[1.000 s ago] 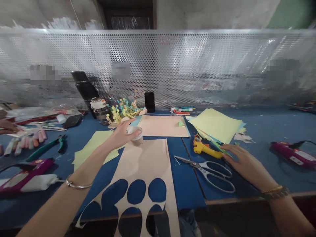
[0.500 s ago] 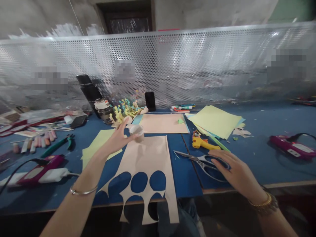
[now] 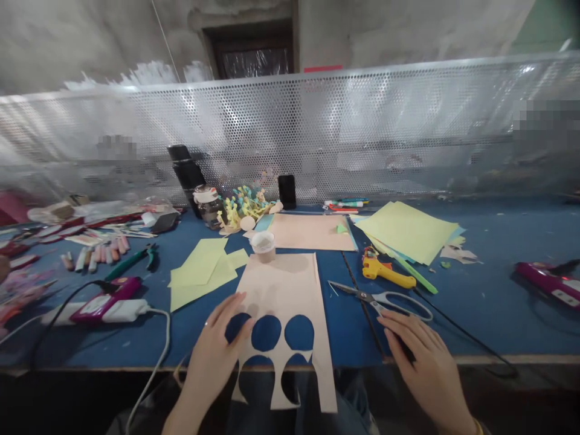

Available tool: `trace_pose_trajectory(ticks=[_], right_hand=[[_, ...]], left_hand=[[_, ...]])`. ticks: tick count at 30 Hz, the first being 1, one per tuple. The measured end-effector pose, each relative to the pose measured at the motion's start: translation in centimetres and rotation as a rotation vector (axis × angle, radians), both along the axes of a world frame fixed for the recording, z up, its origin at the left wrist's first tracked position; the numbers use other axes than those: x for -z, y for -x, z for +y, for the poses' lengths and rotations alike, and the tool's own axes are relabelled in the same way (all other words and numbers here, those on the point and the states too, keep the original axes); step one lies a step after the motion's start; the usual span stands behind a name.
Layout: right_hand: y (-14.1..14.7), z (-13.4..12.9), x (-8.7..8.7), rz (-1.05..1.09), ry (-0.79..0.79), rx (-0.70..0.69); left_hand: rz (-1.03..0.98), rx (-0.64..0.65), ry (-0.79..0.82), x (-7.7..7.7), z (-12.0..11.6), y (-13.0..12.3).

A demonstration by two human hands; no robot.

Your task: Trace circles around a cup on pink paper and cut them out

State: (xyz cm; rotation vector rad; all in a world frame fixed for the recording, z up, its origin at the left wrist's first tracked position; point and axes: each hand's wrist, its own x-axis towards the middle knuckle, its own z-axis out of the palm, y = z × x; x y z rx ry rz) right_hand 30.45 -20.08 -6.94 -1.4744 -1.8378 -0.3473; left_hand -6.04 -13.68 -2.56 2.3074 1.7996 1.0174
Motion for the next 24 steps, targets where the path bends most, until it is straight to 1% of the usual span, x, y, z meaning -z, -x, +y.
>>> trace_pose_trajectory(ticks=[2, 4, 9, 12, 15, 18, 20, 22, 24], right_hand=[[0.2, 0.1, 0.5, -0.019, -0.038, 0.016], [0.2, 0.3, 0.7, -0.022, -0.07, 0.042], [0.4, 0.5, 0.8, -0.022, -0.098, 0.065], [0.4, 0.6, -0.2, 0.008, -0.068, 0.066], [0.7, 0.8, -2.4, 0.051, -0.076, 0.03], [1.9, 1.3, -5.0, 0.099, -0.094, -0.08], [3.2, 1.5, -5.9, 0.105, -0.076, -0.145], [4.7, 1.6, -6.1, 0.081, -0.018, -0.209], [6.0, 1.5, -5.6, 0.039, 0.069, -0.275]], left_hand=[[0.005, -0.028, -0.015, 0.7, -0.3, 0.0], [-0.006, -0.047, -0.002, 0.8, -0.4, 0.0], [-0.021, -0.051, 0.074, -0.3, 0.2, 0.5], [-0.015, -0.044, 0.077, -1.1, 0.9, 1.6], [0.011, -0.049, 0.09, -2.4, 1.9, 2.3], [0.069, -0.008, 0.17, -4.6, 3.9, 2.0], [0.094, 0.046, 0.159, -6.1, 6.2, 1.2], [0.099, 0.11, 0.159, -7.2, 9.0, 0.0], [0.097, 0.138, 0.196, -7.7, 11.9, -1.3]])
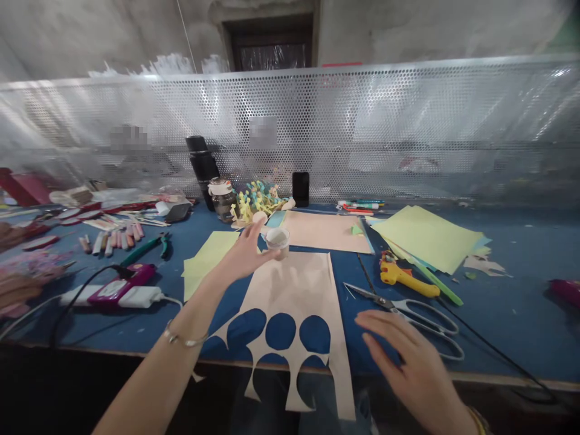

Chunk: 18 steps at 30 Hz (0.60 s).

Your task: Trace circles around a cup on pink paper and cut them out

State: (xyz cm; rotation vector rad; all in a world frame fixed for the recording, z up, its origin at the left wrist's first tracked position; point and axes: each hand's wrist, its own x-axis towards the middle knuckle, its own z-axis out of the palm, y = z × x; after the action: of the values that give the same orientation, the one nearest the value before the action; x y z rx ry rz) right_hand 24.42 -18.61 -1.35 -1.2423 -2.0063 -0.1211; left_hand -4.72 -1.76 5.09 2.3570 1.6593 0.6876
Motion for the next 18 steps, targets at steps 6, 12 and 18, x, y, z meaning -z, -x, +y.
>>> trace_pose_trajectory(ticks=[6, 12, 18], right_hand=[[1.1, -1.0, 1.9, -0.079, 0.121, -0.062], [-0.9, -1.5, 3.5, -0.024, 0.105, 0.014], [-1.9, -1.8, 3.5, -0.043, 0.041, 0.05]], left_hand=[[-0.064, -0.005, 0.057, -0.5, 4.9, -1.6], [-0.061, -0.295, -0.202, -2.0, 7.3, 3.9], [0.09, -0.295, -0.007, 0.6, 8.4, 5.7]])
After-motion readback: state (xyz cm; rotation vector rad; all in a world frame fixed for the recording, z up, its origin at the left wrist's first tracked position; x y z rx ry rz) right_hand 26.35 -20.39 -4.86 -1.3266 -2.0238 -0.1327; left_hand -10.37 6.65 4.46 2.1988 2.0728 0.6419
